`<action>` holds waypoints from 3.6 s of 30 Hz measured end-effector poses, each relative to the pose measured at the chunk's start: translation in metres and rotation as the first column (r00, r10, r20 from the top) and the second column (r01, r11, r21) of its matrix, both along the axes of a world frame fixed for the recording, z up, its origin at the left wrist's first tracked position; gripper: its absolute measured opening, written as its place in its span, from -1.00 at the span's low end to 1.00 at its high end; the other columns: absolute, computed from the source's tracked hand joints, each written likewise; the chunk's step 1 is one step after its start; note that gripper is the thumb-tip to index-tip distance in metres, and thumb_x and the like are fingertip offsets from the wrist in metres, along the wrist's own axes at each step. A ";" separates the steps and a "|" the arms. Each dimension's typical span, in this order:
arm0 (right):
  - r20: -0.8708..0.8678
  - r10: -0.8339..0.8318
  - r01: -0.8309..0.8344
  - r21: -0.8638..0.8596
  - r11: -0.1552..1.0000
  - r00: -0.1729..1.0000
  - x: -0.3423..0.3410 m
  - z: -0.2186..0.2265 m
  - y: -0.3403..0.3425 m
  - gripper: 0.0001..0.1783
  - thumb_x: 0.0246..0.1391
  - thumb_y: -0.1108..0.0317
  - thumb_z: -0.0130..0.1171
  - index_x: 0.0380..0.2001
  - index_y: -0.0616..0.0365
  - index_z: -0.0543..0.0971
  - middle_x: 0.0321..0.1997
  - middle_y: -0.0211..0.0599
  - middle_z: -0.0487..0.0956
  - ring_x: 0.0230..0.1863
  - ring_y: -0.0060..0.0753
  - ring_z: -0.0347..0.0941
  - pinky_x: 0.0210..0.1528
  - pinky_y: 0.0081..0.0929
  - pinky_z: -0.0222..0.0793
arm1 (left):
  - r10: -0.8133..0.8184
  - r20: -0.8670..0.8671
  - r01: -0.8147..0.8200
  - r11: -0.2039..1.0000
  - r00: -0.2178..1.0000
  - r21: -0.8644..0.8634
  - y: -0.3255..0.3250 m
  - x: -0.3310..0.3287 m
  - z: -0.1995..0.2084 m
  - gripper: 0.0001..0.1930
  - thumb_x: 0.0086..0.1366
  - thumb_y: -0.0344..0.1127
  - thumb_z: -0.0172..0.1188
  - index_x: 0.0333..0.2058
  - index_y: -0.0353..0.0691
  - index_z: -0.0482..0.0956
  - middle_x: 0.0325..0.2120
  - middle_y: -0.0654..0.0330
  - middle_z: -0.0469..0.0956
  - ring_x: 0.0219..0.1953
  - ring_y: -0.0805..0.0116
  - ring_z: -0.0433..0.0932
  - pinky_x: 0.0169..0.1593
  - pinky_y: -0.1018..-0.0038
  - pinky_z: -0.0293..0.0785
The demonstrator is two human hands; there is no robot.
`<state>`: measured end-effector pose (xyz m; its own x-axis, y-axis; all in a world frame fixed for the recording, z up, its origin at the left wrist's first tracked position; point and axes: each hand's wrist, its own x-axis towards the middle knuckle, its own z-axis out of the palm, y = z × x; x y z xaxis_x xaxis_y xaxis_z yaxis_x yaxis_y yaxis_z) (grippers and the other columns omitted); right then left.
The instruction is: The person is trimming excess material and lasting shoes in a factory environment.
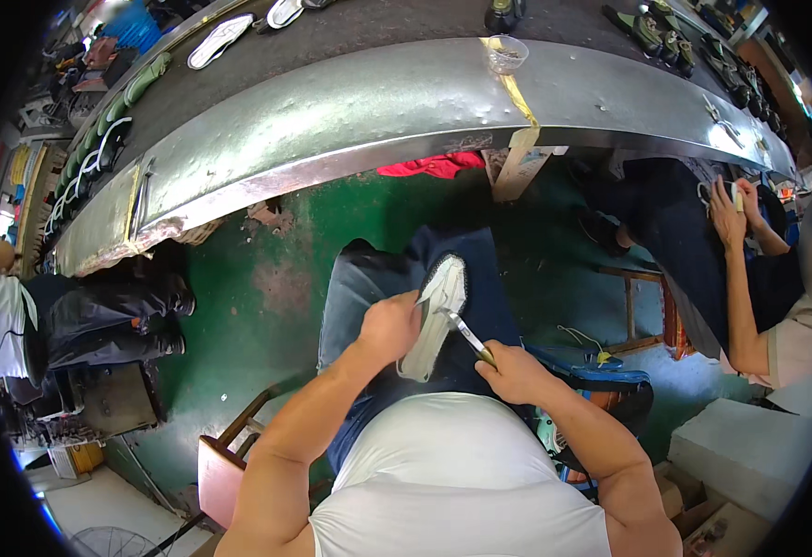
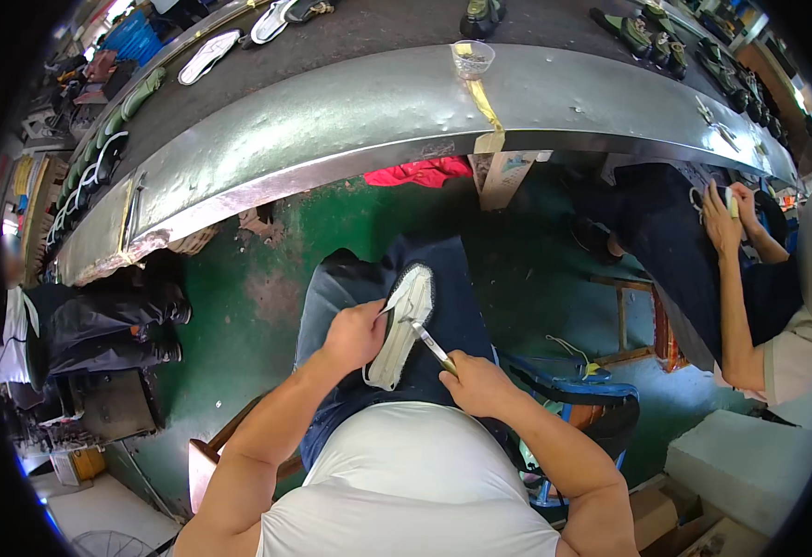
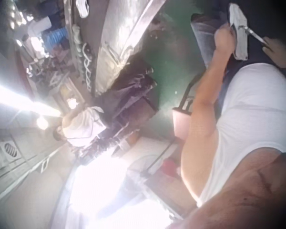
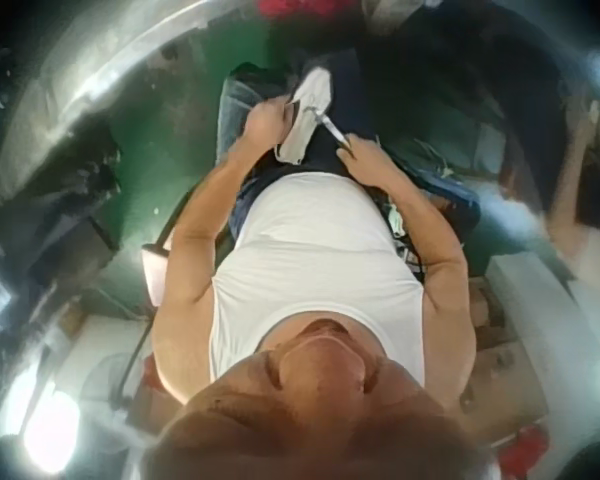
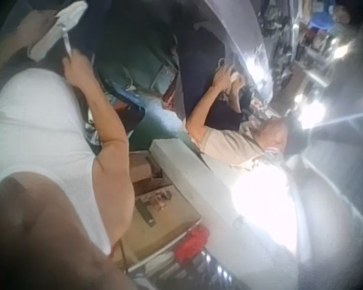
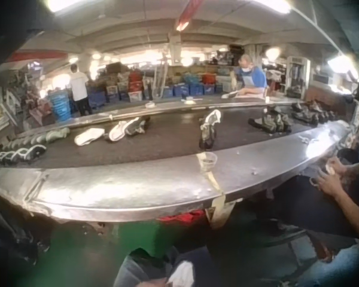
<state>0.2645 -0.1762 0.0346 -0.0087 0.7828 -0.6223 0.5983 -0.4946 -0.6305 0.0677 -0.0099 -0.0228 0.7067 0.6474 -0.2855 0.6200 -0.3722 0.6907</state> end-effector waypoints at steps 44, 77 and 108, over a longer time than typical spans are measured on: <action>-0.349 -0.111 -0.022 -0.357 0.934 0.931 0.037 0.030 0.073 -0.72 0.26 0.37 0.11 -0.02 0.28 0.51 -0.21 -0.30 0.61 -0.23 -0.51 0.52 -0.19 -0.49 0.43 | 0.007 0.497 0.156 0.946 0.867 -0.285 -0.063 -0.095 0.021 -0.56 0.47 -0.23 0.02 0.21 -0.36 0.41 0.26 -0.12 0.36 0.38 0.07 0.26 0.37 0.30 0.21; 0.118 0.328 -0.327 -0.030 0.945 0.937 -0.012 0.019 0.085 -0.64 0.28 0.17 0.09 -0.33 0.34 0.51 -0.34 0.22 0.60 -0.22 0.30 0.54 -0.16 0.02 0.43 | 0.815 0.161 0.030 0.174 0.556 -0.984 -0.030 -0.022 -0.053 -0.27 0.53 0.11 -0.20 0.39 -0.42 0.05 0.33 -0.03 0.24 0.36 0.24 0.19 0.41 0.39 0.05; -0.722 -0.381 -0.096 -0.523 0.847 0.578 0.061 -0.030 0.075 -0.54 0.24 0.26 0.20 0.05 0.40 0.46 -0.12 -0.08 0.62 -0.15 -0.31 0.64 -0.42 -0.56 0.63 | 0.661 -0.053 -0.385 0.368 0.749 -0.846 0.002 0.007 -0.003 -0.04 0.31 -0.03 0.24 0.40 -0.50 -0.12 0.28 -0.18 0.28 0.27 0.11 0.37 0.29 0.29 0.29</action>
<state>0.3254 -0.1012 0.0050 -0.5846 0.4345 -0.6852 -0.1174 -0.8809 -0.4585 0.0748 -0.0077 -0.0256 0.4342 0.5182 -0.7369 0.2348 0.7246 0.6479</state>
